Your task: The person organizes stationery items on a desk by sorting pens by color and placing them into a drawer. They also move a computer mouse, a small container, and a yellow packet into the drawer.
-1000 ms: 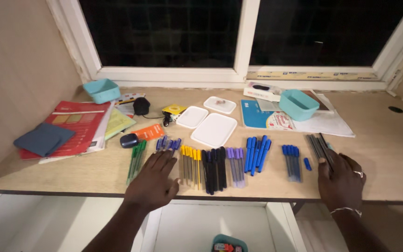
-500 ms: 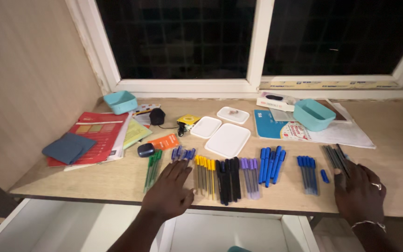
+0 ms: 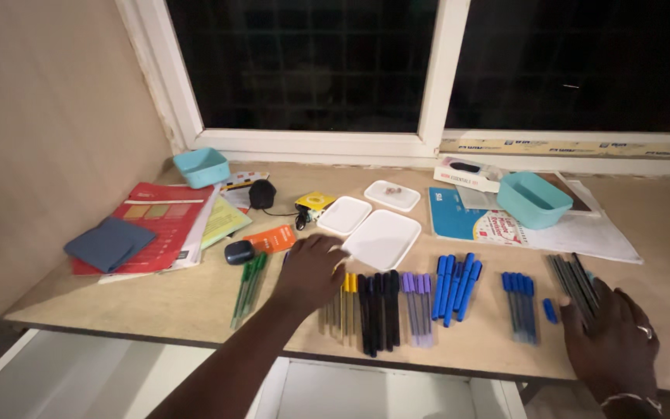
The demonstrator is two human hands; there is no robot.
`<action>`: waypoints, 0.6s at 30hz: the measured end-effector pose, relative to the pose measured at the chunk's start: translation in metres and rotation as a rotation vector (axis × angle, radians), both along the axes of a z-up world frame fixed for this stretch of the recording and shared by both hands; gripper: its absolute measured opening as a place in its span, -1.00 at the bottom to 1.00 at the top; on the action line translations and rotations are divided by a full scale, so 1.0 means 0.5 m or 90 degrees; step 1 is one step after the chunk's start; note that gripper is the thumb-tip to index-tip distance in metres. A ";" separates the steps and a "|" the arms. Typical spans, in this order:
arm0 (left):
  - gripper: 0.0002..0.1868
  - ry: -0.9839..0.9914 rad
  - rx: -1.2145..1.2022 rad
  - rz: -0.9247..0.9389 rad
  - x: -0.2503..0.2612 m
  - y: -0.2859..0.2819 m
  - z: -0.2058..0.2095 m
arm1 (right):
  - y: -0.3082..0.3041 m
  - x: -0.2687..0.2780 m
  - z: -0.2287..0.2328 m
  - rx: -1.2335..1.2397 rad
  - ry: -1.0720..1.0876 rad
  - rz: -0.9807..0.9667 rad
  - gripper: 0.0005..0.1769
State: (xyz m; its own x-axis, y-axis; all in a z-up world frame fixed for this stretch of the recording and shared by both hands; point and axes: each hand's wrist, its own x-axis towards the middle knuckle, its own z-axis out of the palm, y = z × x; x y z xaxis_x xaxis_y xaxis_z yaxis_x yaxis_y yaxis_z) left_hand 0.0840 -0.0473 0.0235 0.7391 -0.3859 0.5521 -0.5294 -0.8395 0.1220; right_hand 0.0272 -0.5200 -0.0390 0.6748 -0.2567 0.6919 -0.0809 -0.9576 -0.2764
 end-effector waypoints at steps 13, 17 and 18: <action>-0.74 0.158 0.148 0.182 0.299 -0.062 -0.053 | -0.010 0.009 0.015 0.056 0.074 0.034 -0.05; -0.75 0.162 0.133 0.195 0.294 -0.048 -0.041 | 0.005 0.001 0.037 0.091 0.110 0.020 -0.06; -0.75 0.173 0.145 0.197 0.295 -0.044 -0.038 | 0.009 -0.002 0.041 0.094 0.111 0.015 -0.07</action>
State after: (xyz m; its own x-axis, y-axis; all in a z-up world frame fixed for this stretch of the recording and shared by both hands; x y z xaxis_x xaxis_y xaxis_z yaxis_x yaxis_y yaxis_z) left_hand 0.2314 -0.0693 0.0047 0.9446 -0.2138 0.2492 -0.2248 -0.9743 0.0164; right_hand 0.0262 -0.5153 -0.0185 0.7879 -0.3289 0.5206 -0.1176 -0.9102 -0.3970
